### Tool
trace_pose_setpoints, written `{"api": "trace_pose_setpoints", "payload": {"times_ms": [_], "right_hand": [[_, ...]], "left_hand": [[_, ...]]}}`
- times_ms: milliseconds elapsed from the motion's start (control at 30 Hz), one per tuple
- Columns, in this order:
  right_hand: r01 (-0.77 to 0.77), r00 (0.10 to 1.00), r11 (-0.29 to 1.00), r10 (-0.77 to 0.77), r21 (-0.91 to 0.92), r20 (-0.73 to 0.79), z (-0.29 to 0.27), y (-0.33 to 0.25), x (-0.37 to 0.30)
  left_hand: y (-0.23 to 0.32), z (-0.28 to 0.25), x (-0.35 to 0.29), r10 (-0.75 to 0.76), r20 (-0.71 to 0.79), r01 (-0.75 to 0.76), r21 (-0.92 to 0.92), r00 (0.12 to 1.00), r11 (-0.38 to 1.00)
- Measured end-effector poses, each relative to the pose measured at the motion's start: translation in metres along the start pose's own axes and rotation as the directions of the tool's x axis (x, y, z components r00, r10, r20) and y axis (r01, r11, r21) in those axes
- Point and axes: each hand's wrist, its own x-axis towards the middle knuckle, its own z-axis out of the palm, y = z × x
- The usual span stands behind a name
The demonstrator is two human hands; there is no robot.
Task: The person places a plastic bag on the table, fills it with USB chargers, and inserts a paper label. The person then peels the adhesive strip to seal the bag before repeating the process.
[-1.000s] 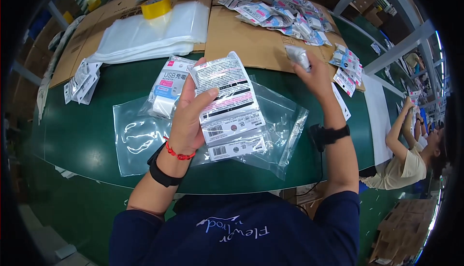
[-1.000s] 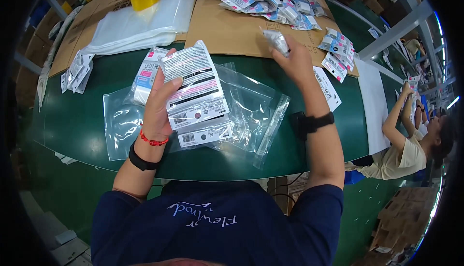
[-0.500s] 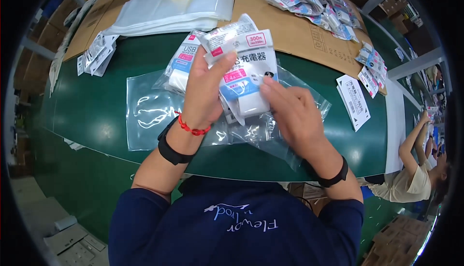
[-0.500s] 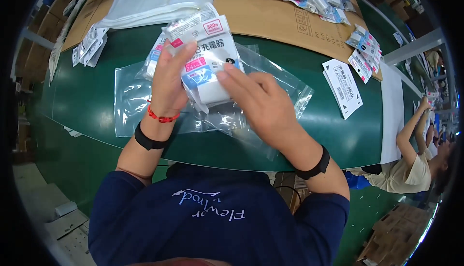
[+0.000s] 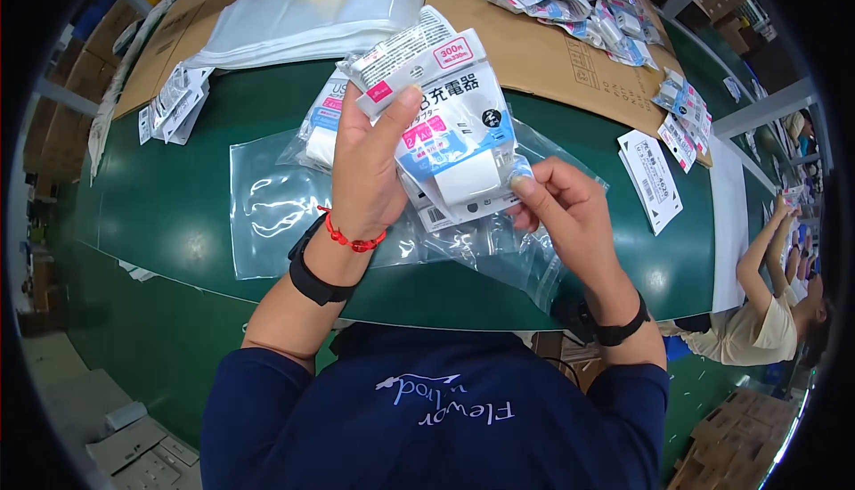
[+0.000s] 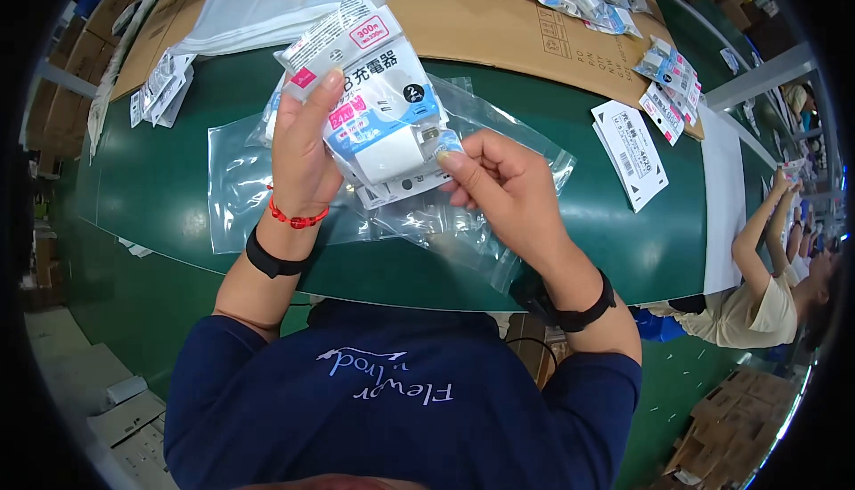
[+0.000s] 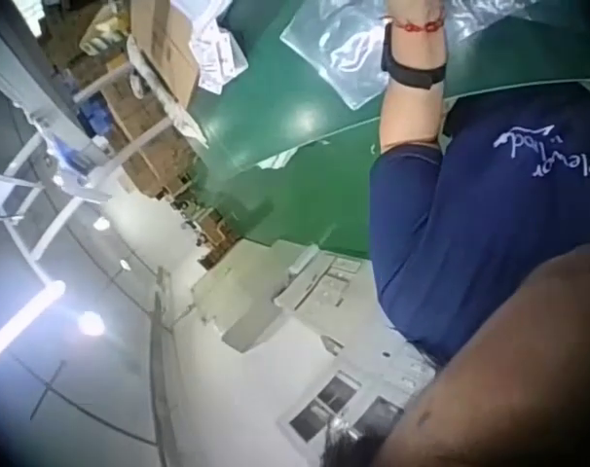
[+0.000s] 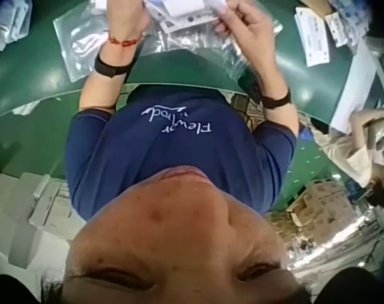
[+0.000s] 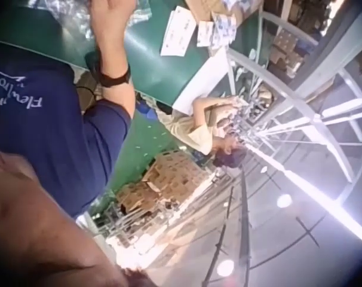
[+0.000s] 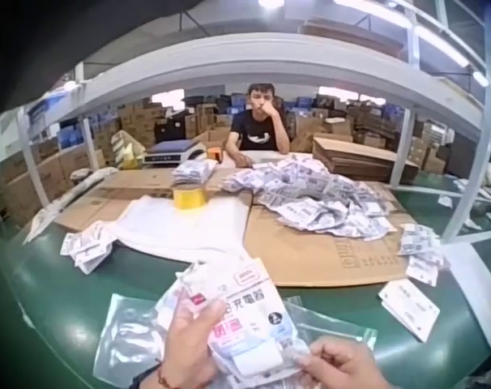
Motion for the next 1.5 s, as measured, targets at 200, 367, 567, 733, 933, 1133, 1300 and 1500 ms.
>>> {"api": "trace_pose_setpoints", "payload": {"times_ms": [200, 367, 567, 733, 933, 1133, 1300, 1500], "right_hand": [[0.421, 0.810, 0.560, -0.587, -0.713, 0.017, 0.000, -0.007, -0.005], [0.463, 0.816, 0.833, -0.534, -0.302, -0.222, 0.001, -0.010, -0.001], [0.333, 0.941, 0.919, -0.307, 0.211, -0.145, 0.007, -0.019, -0.007], [0.375, 0.865, 0.905, -0.264, 0.200, -0.427, -0.035, -0.005, -0.013], [0.464, 0.705, 0.869, -0.243, 0.173, -0.666, -0.091, 0.014, -0.031], [0.009, 0.923, 0.992, 0.038, 0.122, -0.383, -0.109, 0.026, -0.069], [-0.140, 0.988, 0.973, 0.149, -0.184, 0.033, -0.121, 0.023, -0.086], [-0.287, 0.923, 0.922, 0.339, -0.259, 0.182, -0.089, 0.015, -0.048]], "left_hand": [[0.000, 0.004, 0.000, 0.130, 0.002, -0.129, 0.106, 0.992, 0.986], [0.009, 0.012, 0.000, 0.051, 0.098, -0.058, 0.065, 0.994, 0.996], [-0.009, 0.051, -0.008, 0.033, 0.210, -0.062, 0.134, 0.977, 0.989], [-0.013, 0.042, -0.005, 0.146, 0.279, -0.279, 0.532, 0.949, 0.799], [-0.066, 0.031, -0.043, -0.249, 0.489, -0.442, 0.869, 0.836, 0.223], [-0.085, 0.016, -0.047, -0.229, 0.549, -0.538, 0.835, 0.804, 0.114], [-0.062, 0.032, -0.046, -0.159, 0.489, -0.430, 0.851, 0.858, 0.301], [-0.057, 0.042, -0.053, -0.075, 0.726, -0.718, 0.687, 0.683, 0.110]]}}
